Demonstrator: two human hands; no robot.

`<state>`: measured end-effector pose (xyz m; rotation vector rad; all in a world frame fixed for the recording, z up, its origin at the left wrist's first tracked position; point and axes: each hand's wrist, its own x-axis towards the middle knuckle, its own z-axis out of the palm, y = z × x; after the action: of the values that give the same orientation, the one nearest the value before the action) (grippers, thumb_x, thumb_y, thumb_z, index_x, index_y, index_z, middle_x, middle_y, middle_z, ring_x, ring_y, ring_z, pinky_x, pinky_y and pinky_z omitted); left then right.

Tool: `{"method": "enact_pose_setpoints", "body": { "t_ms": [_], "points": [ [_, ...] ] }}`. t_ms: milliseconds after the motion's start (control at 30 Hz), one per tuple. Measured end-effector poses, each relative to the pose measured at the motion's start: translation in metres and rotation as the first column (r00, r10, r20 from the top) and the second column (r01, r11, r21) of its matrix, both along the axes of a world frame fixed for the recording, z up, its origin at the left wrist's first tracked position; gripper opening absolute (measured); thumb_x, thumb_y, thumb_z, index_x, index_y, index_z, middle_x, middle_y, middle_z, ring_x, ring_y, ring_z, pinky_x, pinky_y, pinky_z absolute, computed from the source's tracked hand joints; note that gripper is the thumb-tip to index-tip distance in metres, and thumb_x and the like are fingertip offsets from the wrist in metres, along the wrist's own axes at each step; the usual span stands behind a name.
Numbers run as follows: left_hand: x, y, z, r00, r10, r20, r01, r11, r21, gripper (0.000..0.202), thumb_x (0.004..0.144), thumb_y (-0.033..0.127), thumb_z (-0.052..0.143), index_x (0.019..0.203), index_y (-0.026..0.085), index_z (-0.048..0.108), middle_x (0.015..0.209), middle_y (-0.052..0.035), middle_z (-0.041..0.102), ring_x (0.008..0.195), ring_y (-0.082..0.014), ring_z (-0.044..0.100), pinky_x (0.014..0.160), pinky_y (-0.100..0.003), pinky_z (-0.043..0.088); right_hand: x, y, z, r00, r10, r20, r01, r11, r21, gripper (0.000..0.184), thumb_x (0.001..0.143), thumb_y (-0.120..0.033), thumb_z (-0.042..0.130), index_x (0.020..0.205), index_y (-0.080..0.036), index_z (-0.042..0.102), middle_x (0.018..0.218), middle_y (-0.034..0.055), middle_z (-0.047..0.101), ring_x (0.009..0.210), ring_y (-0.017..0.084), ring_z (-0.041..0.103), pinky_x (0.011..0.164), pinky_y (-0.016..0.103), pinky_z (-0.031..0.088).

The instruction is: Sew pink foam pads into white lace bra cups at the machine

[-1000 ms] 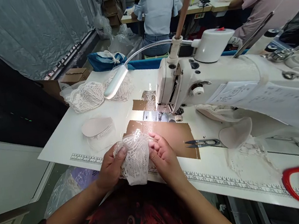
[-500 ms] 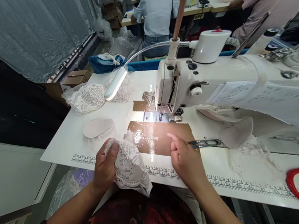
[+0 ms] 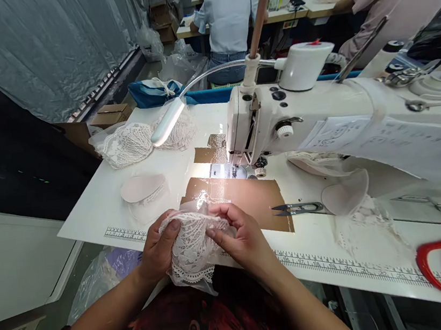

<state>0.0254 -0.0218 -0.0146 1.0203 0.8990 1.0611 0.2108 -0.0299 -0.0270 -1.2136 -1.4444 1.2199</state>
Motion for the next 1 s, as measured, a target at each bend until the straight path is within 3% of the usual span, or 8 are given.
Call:
{"method": "enact_pose_setpoints", "body": {
  "t_ms": [100, 200, 300, 467, 567, 667, 900, 1000],
  "points": [
    [-0.003, 0.001, -0.001, 1.0, 0.012, 0.019, -0.012, 1.0, -0.011, 0.027, 0.087, 0.04, 0.055, 0.08, 0.014, 0.058, 0.063, 0.0028, 0.047, 0.057, -0.0066, 0.04, 0.053, -0.018, 0.035, 0.003, 0.001, 0.008, 0.99, 0.083, -0.11, -0.091, 0.993, -0.077, 0.02, 0.081, -0.039, 0.066, 0.079, -0.019, 0.065, 0.093, 0.0056, 0.062, 0.086, 0.02, 0.058, 0.075, 0.03, 0.047],
    [-0.002, 0.003, -0.001, 0.999, -0.016, 0.042, 0.018, 0.999, -0.034, 0.031, 0.084, 0.043, 0.059, 0.075, 0.013, 0.059, 0.061, 0.0022, 0.049, 0.056, -0.0072, 0.043, 0.053, -0.018, 0.036, 0.003, 0.002, 0.011, 0.964, 0.157, -0.215, -0.175, 0.982, -0.069, 0.021, 0.081, -0.038, 0.066, 0.075, -0.018, 0.067, 0.108, 0.0077, 0.06, 0.104, 0.024, 0.054, 0.088, 0.034, 0.044],
    [-0.002, 0.007, -0.004, 0.991, -0.078, 0.105, 0.091, 0.989, -0.119, 0.039, 0.083, 0.05, 0.057, 0.073, 0.012, 0.062, 0.061, -0.001, 0.056, 0.06, -0.0119, 0.052, 0.055, -0.022, 0.041, 0.005, -0.001, 0.004, 0.923, 0.182, -0.339, -0.258, 0.947, -0.192, 0.021, 0.08, -0.039, 0.068, 0.078, -0.018, 0.068, 0.088, 0.0056, 0.064, 0.084, 0.02, 0.058, 0.076, 0.031, 0.047],
    [-0.013, 0.018, -0.016, 0.944, -0.12, 0.306, 0.214, 0.932, -0.293, 0.042, 0.08, 0.053, 0.059, 0.081, 0.012, 0.066, 0.072, -0.0057, 0.065, 0.078, -0.0201, 0.061, 0.075, -0.03, 0.048, 0.009, -0.006, -0.007, 0.919, -0.039, -0.393, -0.087, 0.951, -0.297, 0.026, 0.072, -0.041, 0.075, 0.077, -0.018, 0.066, 0.071, 0.0015, 0.06, 0.064, 0.015, 0.054, 0.06, 0.026, 0.044],
    [-0.017, 0.019, -0.014, 0.901, -0.305, 0.309, 0.377, 0.903, -0.207, 0.048, 0.072, 0.051, 0.069, 0.103, 0.014, 0.062, 0.089, -0.007, 0.066, 0.088, -0.0214, 0.061, 0.08, -0.03, 0.047, 0.006, -0.006, -0.004, 0.951, -0.067, -0.301, -0.01, 0.969, -0.246, 0.024, 0.072, -0.039, 0.075, 0.077, -0.018, 0.065, 0.075, 0.0017, 0.06, 0.067, 0.015, 0.053, 0.061, 0.026, 0.044],
    [-0.015, 0.014, -0.006, 0.881, -0.441, 0.174, 0.464, 0.876, -0.129, 0.066, 0.064, 0.033, 0.079, 0.121, 0.018, 0.05, 0.101, -0.0072, 0.062, 0.091, -0.0197, 0.058, 0.08, -0.028, 0.046, 0.001, -0.006, 0.004, 0.975, -0.037, -0.22, -0.003, 0.984, -0.178, 0.021, 0.073, -0.035, 0.075, 0.075, -0.018, 0.062, 0.074, 0.0004, 0.058, 0.066, 0.013, 0.05, 0.06, 0.023, 0.042],
    [-0.013, 0.01, -0.003, 0.893, -0.447, -0.048, 0.437, 0.889, -0.139, 0.007, 0.071, 0.016, 0.057, 0.076, 0.01, 0.056, 0.064, 0.0006, 0.045, 0.06, -0.0086, 0.039, 0.056, -0.021, 0.032, 0.0, -0.008, 0.01, 0.947, -0.03, -0.321, -0.066, 0.957, -0.283, 0.024, 0.073, -0.037, 0.075, 0.071, -0.017, 0.062, 0.065, -0.0011, 0.057, 0.058, 0.01, 0.049, 0.053, 0.02, 0.039],
    [-0.013, 0.011, -0.005, 0.882, -0.463, -0.093, 0.451, 0.884, -0.124, 0.012, 0.075, 0.019, 0.05, 0.064, 0.012, 0.05, 0.061, 0.0009, 0.039, 0.059, -0.0089, 0.034, 0.056, -0.023, 0.029, 0.0, -0.007, 0.01, 0.948, -0.06, -0.313, -0.037, 0.954, -0.297, 0.024, 0.073, -0.039, 0.075, 0.073, -0.018, 0.063, 0.066, -0.0007, 0.057, 0.058, 0.011, 0.049, 0.052, 0.02, 0.039]
  ]
}}
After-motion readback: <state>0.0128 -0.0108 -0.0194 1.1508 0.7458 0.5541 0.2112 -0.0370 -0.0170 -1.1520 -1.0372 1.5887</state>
